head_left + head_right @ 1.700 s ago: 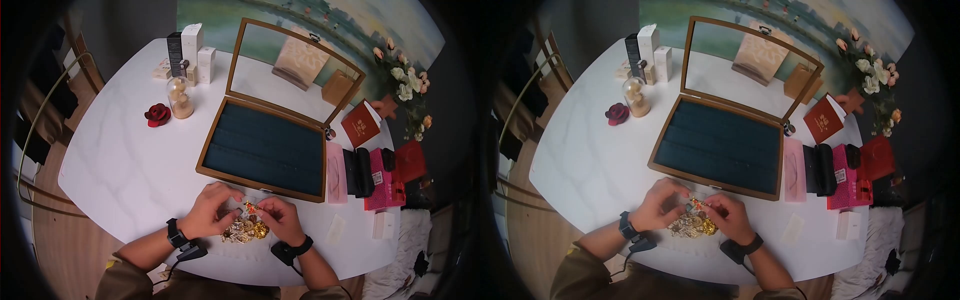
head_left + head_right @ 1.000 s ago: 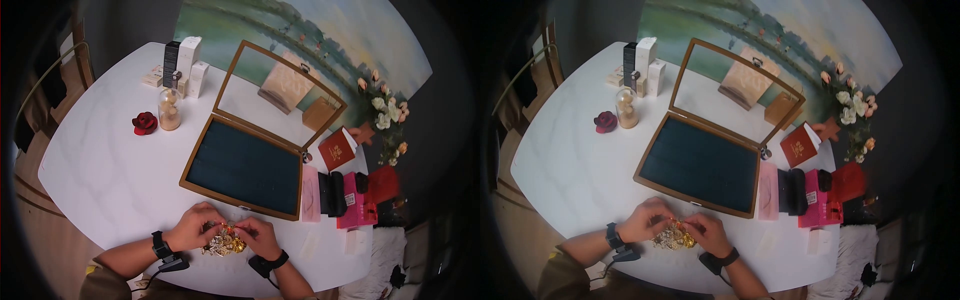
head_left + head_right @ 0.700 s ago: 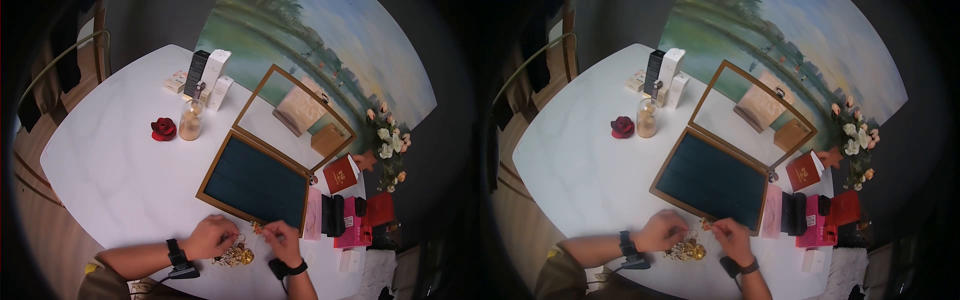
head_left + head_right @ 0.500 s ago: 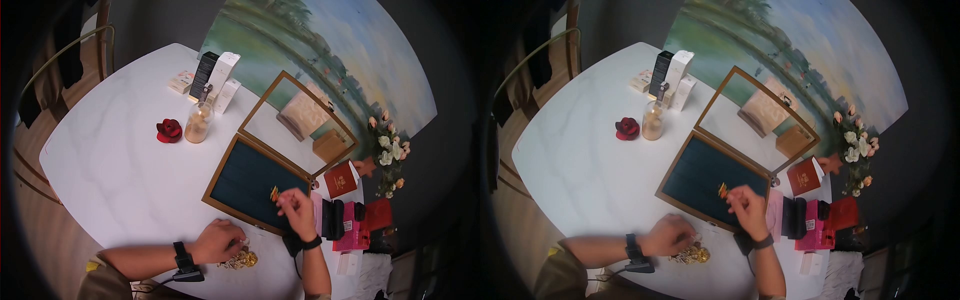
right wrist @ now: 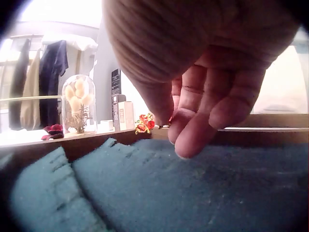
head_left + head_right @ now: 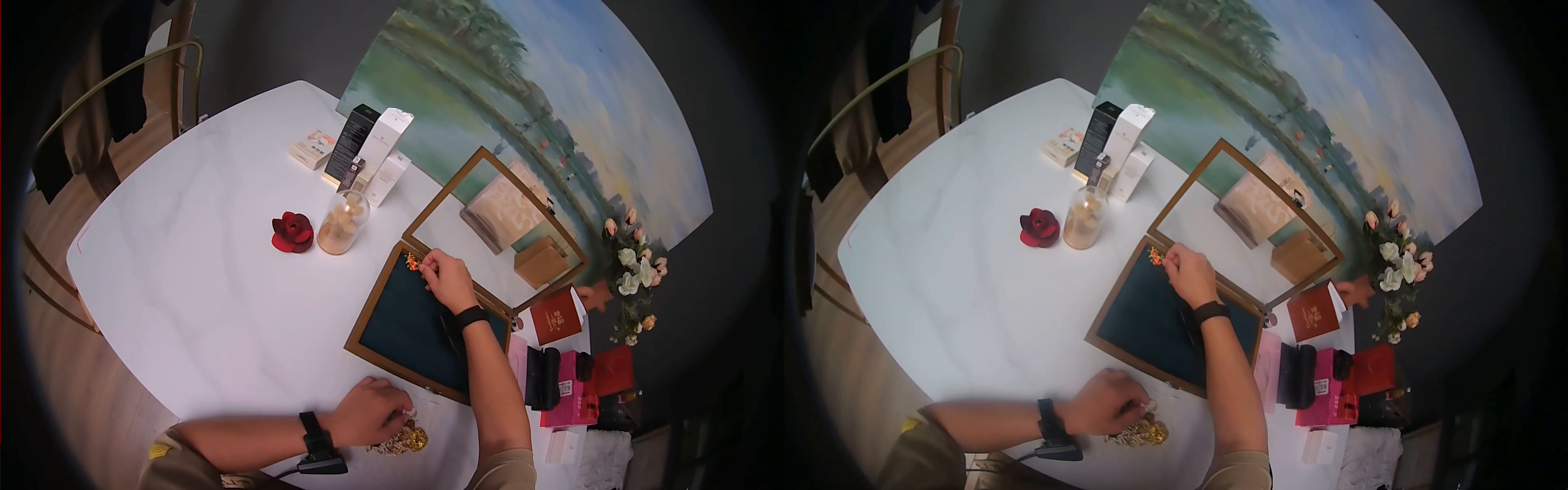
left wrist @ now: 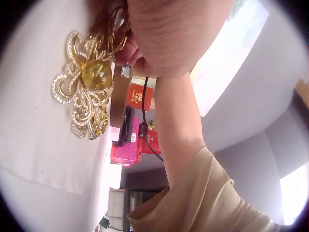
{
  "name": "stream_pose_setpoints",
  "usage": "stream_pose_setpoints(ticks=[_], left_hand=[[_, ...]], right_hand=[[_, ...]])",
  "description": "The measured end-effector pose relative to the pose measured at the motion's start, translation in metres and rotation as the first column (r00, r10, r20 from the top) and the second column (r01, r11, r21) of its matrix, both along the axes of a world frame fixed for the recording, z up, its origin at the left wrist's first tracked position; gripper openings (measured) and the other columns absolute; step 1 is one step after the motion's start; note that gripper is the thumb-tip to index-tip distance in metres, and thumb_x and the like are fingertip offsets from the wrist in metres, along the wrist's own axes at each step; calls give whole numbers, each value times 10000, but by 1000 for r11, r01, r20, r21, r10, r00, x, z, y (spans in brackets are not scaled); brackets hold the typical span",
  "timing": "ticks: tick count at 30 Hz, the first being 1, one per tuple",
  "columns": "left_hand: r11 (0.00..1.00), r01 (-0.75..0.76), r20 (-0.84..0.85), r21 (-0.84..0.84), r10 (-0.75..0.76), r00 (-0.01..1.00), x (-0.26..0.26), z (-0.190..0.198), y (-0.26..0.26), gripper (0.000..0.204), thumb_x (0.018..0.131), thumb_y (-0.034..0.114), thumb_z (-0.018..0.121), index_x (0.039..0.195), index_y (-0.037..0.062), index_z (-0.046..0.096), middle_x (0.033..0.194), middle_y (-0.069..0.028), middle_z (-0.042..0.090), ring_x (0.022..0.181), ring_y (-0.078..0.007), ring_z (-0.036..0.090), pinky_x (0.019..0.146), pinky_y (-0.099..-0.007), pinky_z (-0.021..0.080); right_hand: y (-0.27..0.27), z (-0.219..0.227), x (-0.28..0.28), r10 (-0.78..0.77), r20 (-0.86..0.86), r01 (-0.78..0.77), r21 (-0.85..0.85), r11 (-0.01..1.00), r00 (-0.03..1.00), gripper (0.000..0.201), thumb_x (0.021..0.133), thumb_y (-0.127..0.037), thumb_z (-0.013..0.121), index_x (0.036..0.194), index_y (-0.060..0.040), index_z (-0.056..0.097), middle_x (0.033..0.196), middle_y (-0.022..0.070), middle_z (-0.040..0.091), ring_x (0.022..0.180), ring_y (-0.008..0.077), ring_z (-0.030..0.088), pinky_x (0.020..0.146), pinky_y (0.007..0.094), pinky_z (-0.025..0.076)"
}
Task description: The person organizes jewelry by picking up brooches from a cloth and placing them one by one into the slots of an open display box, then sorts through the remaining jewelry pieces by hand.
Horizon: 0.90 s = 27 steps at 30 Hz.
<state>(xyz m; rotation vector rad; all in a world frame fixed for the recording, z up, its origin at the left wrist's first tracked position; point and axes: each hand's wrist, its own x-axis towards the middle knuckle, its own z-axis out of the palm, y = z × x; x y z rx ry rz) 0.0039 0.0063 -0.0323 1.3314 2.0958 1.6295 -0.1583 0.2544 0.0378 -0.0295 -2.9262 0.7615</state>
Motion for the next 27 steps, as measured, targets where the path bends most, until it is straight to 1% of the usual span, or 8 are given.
stream_pose_setpoints(ticks=[5, 8, 12, 14, 21, 24, 25, 27], left_hand=[[999, 15, -2, -35, -15, 1000, -1, 3, 0, 112, 891, 187, 685, 981, 122, 689, 829, -20, 669, 928, -239, 609, 896, -381, 425], [999, 16, -17, -50, -17, 1000, -1, 1, 2, 136, 883, 198, 699, 1000, 130, 691, 836, -2, 675, 922, -232, 619, 889, -388, 431], [997, 19, -27, -74, -22, 999, -1, 2, 1, 168, 877, 211, 712, 1026, 138, 694, 855, 15, 685, 923, -221, 626, 881, -395, 434], [996, 22, -23, -84, -24, 999, -2, 3, 1, 166, 878, 211, 711, 1026, 138, 693, 856, 14, 686, 925, -220, 626, 882, -394, 433], [995, 29, -10, -95, -30, 1000, -1, 8, 0, 126, 886, 196, 683, 983, 116, 694, 840, -26, 675, 944, -231, 607, 897, -373, 423], [997, 33, 10, -76, -32, 999, -1, 9, -1, 133, 879, 189, 685, 991, 118, 692, 824, -19, 669, 941, -229, 607, 895, -376, 423], [996, 35, 10, -83, -34, 999, -1, 9, -2, 133, 879, 189, 685, 991, 118, 692, 824, -19, 669, 941, -229, 607, 895, -376, 423], [996, 44, 10, -78, -44, 999, -3, 10, -1, 164, 878, 202, 687, 1017, 116, 689, 807, -31, 667, 946, -228, 607, 898, -372, 420]], right_hand=[[-3, -8, -7, 34, -24, -32, 106, 994, 999, 126, 900, -214, 706, 923, -93, 678, 779, 146, 714, 817, 394, 690, 747, 474, 548], [-3, -12, -8, 64, -80, -49, 186, 981, 995, 121, 912, -160, 711, 912, -44, 679, 745, 99, 721, 704, 257, 718, 686, 385, 543], [-3, -10, -8, 68, -76, -50, 219, 975, 995, 143, 899, -182, 724, 916, -45, 684, 749, 93, 722, 736, 280, 716, 698, 392, 544], [-3, -9, -8, 45, -14, -42, 169, 985, 999, 159, 887, -236, 723, 936, -88, 692, 786, 135, 724, 804, 370, 702, 749, 468, 551], [0, 4, 3, -33, -127, 41, 64, 997, 991, 259, 874, -273, 779, 963, -46, 691, 739, 94, 714, 733, 279, 708, 694, 399, 553], [6, 3, 13, -63, -224, -16, -334, 943, 973, 283, 960, -283, 730, 1002, -9, 669, 729, 42, 675, 663, 129, 645, 598, 284, 516], [-1, 9, 25, -66, -223, -14, -340, 940, 972, 283, 960, -283, 730, 1002, -9, 669, 729, 42, 675, 663, 129, 645, 598, 284, 516], [-32, 39, 64, -84, -63, -3, -814, 580, 994, 271, 1025, -287, 654, 1038, -16, 653, 781, 17, 654, 636, 102, 597, 558, 244, 474]])
